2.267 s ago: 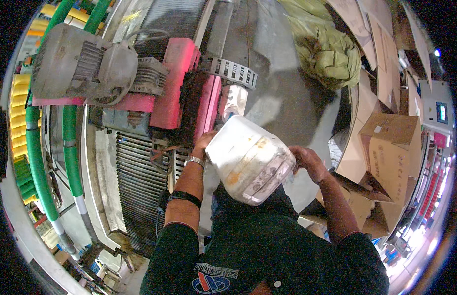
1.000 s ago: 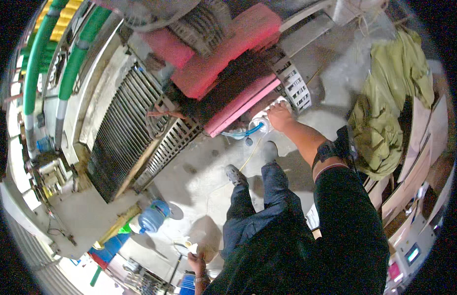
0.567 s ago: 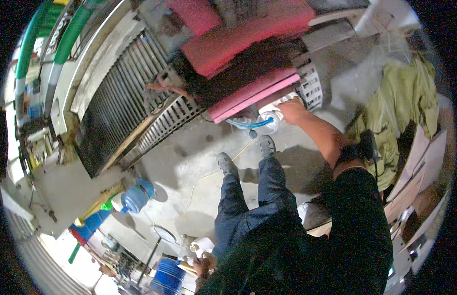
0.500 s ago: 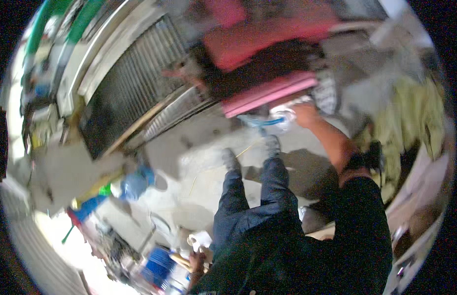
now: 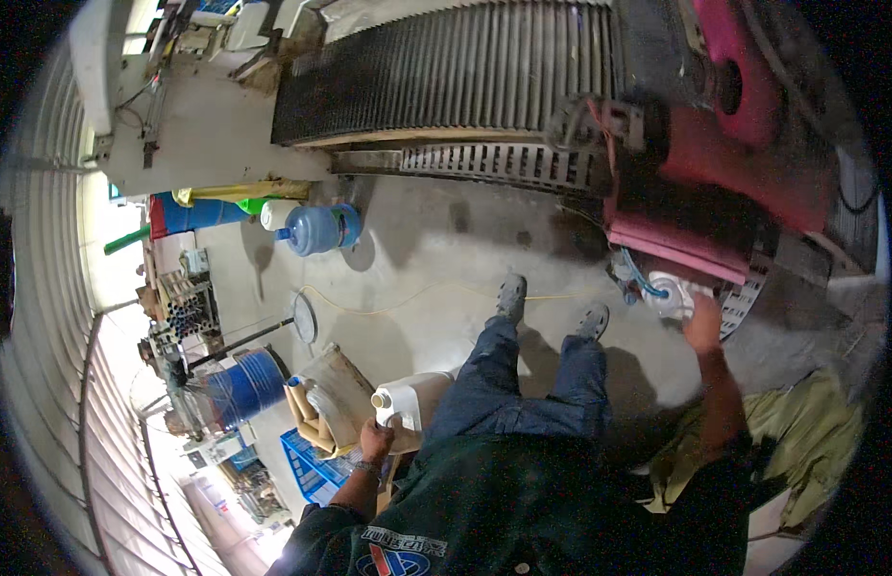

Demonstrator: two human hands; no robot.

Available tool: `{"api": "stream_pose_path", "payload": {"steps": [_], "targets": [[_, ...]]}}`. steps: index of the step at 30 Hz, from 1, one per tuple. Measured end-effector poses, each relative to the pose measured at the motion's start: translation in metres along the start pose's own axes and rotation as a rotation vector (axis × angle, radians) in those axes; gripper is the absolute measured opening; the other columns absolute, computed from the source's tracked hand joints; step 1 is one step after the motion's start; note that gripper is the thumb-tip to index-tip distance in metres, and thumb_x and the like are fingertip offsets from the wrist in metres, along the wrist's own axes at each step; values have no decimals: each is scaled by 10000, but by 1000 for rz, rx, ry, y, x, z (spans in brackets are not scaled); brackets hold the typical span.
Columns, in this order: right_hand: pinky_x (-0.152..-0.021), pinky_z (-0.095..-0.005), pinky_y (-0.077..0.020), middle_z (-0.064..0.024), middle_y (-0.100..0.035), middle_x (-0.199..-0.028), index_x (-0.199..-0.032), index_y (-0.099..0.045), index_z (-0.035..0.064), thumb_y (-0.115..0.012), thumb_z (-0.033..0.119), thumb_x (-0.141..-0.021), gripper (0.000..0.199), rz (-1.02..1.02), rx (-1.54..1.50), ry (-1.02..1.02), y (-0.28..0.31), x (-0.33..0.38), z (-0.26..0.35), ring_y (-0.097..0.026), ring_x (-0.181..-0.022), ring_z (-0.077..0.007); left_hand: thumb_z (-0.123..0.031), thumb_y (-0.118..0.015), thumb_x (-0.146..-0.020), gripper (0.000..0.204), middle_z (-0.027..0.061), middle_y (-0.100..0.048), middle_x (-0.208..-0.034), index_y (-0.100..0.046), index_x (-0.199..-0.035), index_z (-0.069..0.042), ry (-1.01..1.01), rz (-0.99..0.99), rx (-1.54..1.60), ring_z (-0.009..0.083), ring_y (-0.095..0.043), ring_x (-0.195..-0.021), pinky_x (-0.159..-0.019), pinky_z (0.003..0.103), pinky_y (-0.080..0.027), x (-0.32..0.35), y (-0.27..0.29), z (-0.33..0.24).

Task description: Refilling machine fluid from a large water jug and a white container into a processing machine.

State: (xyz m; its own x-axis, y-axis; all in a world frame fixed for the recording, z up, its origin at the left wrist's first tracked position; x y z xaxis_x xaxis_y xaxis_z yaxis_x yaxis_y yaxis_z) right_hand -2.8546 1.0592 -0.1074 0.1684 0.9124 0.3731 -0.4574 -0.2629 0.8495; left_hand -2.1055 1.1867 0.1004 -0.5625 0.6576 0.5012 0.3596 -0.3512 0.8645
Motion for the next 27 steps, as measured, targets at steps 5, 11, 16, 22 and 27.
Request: {"api": "stream_pose_path", "payload": {"steps": [5,11,16,22,27], "targets": [[-913,-460,-454,-247,-594,-1126,-1206,-518,-103,-741,199,-730,606,-230,172,305,-87,118,-77,-555,-1073,-421,-225,-679,-739,290,254,-654,-853,-621,-895,13,27,16,132,435,-638,-858,-754,478,-501,-9,-19,32],[-615,-409,-474,-108,-579,-766,-822,-576,41,-690,148,-728,182,530,-439,193,-130,192,41,-582,-694,-269,-495,-740,-736,549,277,-648,-847,-632,-857,30,37,55,216,459,-621,-865,-746,492,-501,-32,-20,48],[-720,-337,-501,-73,-651,-911,-1013,-615,-29,-748,117,-756,324,667,-674,-477,-95,145,207,-626,-835,-190,-541,-724,-740,595,262,-653,-893,-650,-879,33,13,27,304,449,-626,-872,-739,486,-506,-74,-17,87],[-779,-313,-495,-77,-666,-938,-1107,-626,-26,-723,97,-769,372,576,-506,-205,-57,46,404,-628,-852,-178,-416,-738,-710,492,266,-657,-901,-650,-884,35,160,31,498,421,-643,-874,-750,470,-509,-131,57,116],[-709,-284,-489,-59,-652,-892,-1100,-611,-4,-664,34,-823,284,628,-505,-18,-56,-13,526,-605,-779,-148,-286,-727,-697,393,224,-679,-825,-651,-900,42,230,-149,634,348,-660,-769,-696,420,-510,-204,100,143]]}}
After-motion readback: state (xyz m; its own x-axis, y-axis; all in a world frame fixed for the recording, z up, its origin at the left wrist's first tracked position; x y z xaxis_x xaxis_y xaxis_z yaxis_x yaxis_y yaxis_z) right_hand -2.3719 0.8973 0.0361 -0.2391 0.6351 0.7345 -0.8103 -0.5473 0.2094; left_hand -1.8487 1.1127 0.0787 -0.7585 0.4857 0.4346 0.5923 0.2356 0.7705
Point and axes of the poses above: each hand's wrist, its own x-axis away from the middle knuckle, its own y-axis out of the back of the hand, z = x × y, the point moved 4 cm from there along -x, towards the middle knuckle
